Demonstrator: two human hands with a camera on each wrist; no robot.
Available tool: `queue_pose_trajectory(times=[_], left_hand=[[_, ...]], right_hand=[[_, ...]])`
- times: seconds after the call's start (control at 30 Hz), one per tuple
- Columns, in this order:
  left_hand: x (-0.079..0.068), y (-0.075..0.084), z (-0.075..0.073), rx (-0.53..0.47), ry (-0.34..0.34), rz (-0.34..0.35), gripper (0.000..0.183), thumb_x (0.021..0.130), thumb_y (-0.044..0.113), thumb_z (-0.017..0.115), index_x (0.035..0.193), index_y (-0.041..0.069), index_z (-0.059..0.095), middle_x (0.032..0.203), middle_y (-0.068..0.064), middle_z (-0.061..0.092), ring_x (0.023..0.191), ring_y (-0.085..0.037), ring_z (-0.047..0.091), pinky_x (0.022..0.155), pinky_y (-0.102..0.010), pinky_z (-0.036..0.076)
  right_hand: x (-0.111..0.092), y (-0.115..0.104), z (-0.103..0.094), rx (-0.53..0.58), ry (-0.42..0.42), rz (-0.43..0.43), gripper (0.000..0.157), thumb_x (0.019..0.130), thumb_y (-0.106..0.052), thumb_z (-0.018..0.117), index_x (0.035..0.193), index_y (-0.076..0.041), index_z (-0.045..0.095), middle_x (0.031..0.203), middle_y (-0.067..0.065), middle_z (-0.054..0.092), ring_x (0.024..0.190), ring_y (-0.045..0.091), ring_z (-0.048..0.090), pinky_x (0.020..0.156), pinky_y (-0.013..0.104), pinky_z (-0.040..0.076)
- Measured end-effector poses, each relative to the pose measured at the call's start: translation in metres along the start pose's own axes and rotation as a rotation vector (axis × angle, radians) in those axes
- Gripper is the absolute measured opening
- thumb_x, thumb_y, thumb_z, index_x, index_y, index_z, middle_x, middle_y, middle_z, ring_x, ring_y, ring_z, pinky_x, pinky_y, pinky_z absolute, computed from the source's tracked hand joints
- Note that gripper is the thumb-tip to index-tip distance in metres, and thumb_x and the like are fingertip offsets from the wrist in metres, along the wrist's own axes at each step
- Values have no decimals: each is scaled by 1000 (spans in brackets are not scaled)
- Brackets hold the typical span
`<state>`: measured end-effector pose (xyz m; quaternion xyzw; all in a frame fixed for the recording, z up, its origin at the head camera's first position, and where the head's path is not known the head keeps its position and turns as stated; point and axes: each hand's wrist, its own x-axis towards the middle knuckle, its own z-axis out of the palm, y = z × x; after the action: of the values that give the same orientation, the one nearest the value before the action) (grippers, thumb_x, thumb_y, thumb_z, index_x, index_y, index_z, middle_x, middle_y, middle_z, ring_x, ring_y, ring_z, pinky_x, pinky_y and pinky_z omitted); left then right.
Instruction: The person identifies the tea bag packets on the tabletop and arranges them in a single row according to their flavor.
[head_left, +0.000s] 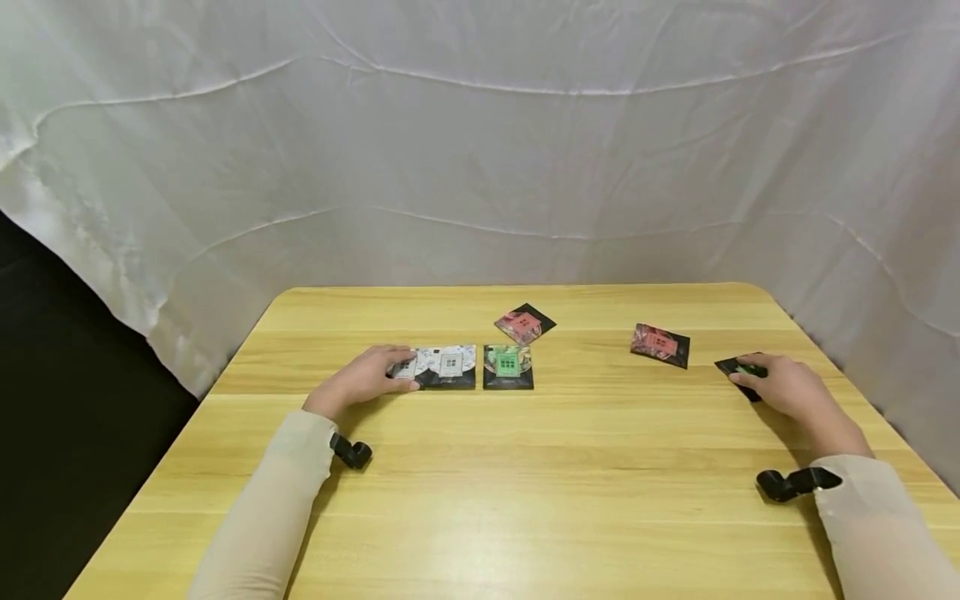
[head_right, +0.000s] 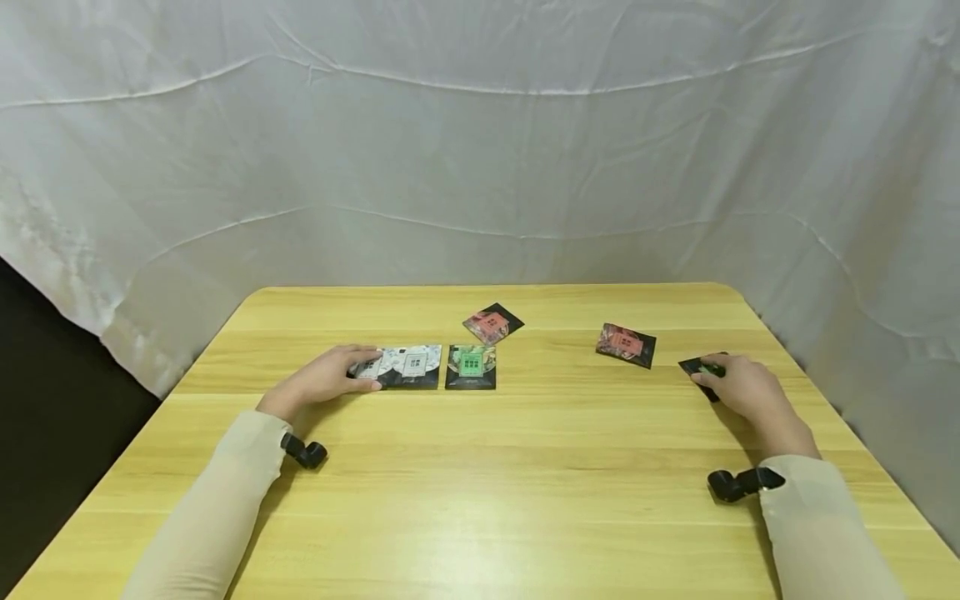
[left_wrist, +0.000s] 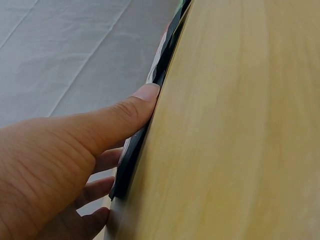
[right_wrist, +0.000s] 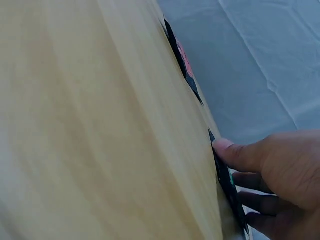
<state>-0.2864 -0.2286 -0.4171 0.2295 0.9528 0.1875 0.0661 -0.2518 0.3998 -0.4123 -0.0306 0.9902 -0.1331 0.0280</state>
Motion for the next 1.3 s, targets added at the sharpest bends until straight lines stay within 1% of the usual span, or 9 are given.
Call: queue_pose_trajectory(times=[0.2,0.33,0.5,0.63,0.8,0.87,0.97,1.1,1.3], left_hand=[[1,2,-1,1,-2,-2,71,79,55,56,137,19,37,141,-6,32,128,-30,25,103,-49,23],[2,1,-1,10,-2,9,70,79,53,56,137,18,37,140,-7,33,128,-30,26,103,-49,23],[5,-1,-1,38,5,22,72,79,56,55,137,18,37,140,-6,33,128,-30,27,104,-47,21],[5,-3,-1,37,4,27,73,78,57,55,137,18,37,140,-6,34,128,-29,27,104,-47,22],[2,-3,0,18,-2,28,72,79,55,56,137,17,38,140,-7,34,128,-30,27,103,-48,22],[1,-4,1,18,0,27,71,79,55,56,136,17,38,139,-8,34,128,-30,27,103,-48,23],[1,-5,2,17,4,20,70,79,54,56,136,17,38,140,-7,34,128,-30,26,104,-48,22],[1,-4,2,18,4,19,70,80,54,56,137,17,38,140,-8,33,128,-30,26,104,-48,22],[1,-2,0,17,6,20,70,80,53,56,136,16,38,140,-8,33,128,-31,26,104,-48,22]], right_hand=[[-4,-1,-1,-37,15,84,89,80,-68,37,133,4,35,121,37,38,101,60,32,80,67,28],[-7,-4,0,-72,-7,109,91,80,-70,34,133,4,34,121,37,38,100,61,32,80,67,29],[-10,-5,-1,-50,-38,75,87,82,-66,36,134,4,33,122,38,36,102,59,33,78,66,32],[-12,-6,-2,-27,-38,16,80,83,-62,41,133,1,36,122,38,36,100,57,38,73,63,37],[-13,-9,2,-10,-13,-54,73,85,-57,43,131,0,42,123,36,38,105,56,36,79,65,33],[-12,-12,4,-10,0,-66,71,85,-57,44,130,-1,44,122,35,40,106,56,35,80,65,32],[-11,-15,4,-18,9,-77,69,84,-56,47,129,-3,47,121,35,42,104,56,38,79,64,34],[-12,-23,3,-28,-17,-93,68,83,-55,50,130,-5,46,121,35,42,104,55,39,78,64,34],[-13,-30,2,-13,-41,-122,67,81,-54,54,129,-8,48,120,34,44,104,53,41,77,63,36]])
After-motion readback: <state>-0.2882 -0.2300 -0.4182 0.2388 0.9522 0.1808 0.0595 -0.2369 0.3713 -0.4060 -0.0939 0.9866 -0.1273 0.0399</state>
